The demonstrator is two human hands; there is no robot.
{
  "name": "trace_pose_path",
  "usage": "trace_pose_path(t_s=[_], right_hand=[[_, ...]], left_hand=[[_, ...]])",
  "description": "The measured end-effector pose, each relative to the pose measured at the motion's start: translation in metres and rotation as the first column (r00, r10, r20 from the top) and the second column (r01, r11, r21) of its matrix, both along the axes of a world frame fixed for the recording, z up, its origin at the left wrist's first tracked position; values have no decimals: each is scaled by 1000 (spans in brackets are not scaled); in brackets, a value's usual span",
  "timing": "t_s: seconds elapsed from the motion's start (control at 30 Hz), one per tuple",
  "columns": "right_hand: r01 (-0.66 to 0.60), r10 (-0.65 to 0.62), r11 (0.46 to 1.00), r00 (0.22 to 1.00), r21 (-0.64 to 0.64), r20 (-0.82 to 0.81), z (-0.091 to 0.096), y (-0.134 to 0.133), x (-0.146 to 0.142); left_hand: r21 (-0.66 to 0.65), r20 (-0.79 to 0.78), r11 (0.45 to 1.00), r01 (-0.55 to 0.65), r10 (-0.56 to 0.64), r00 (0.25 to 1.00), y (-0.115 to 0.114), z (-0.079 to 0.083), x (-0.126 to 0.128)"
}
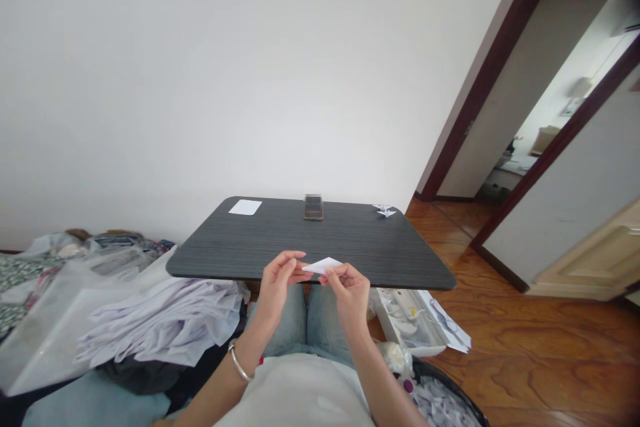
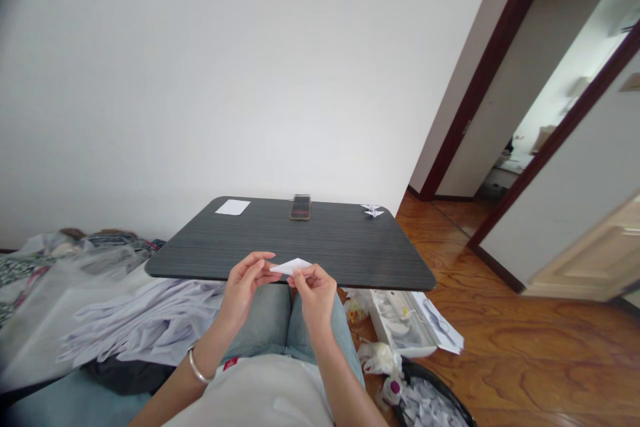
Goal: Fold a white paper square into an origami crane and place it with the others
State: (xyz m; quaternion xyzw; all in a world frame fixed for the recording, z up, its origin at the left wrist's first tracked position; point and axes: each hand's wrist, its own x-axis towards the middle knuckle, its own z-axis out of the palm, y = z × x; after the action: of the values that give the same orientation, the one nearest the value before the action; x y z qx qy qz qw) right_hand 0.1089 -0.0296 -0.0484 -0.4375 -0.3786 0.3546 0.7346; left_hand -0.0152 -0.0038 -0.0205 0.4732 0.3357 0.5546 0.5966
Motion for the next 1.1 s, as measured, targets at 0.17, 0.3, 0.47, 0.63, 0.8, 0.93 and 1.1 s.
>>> trace_pose_path(t_s=[0.17,0.3,0.47,0.63,0.8,0.93,1.1], right_hand=[[-15,15,1000,1000,13,-14,0,-1,-3],[-41,43,999,998,29,-37,0,-1,-4],[-46,48,998,997,35,-59,-1,-1,-5],[-39,42,998,997,40,-68,-4,-1,-7],[-18,21,999,996,37,-87,-7,0,-8],[-18,20,1000,998,21,-66,-6,1,-8],[-51,52,998,998,26,-45,-3,1,-7]], left_hand=[[20,-72,999,34,-32,997,1,-3,3],[38,-95,999,31,-27,995,2,-7,6],[37,-85,998,42,-38,996,2,-9,7],[31,-72,999,22,-20,997,2,-10,8],[35,-88,999,18,-15,996,2,-12,9],[33,-87,999,33,-30,996,3,-14,9],[45,-135,995,88,-82,987,5,-15,10]])
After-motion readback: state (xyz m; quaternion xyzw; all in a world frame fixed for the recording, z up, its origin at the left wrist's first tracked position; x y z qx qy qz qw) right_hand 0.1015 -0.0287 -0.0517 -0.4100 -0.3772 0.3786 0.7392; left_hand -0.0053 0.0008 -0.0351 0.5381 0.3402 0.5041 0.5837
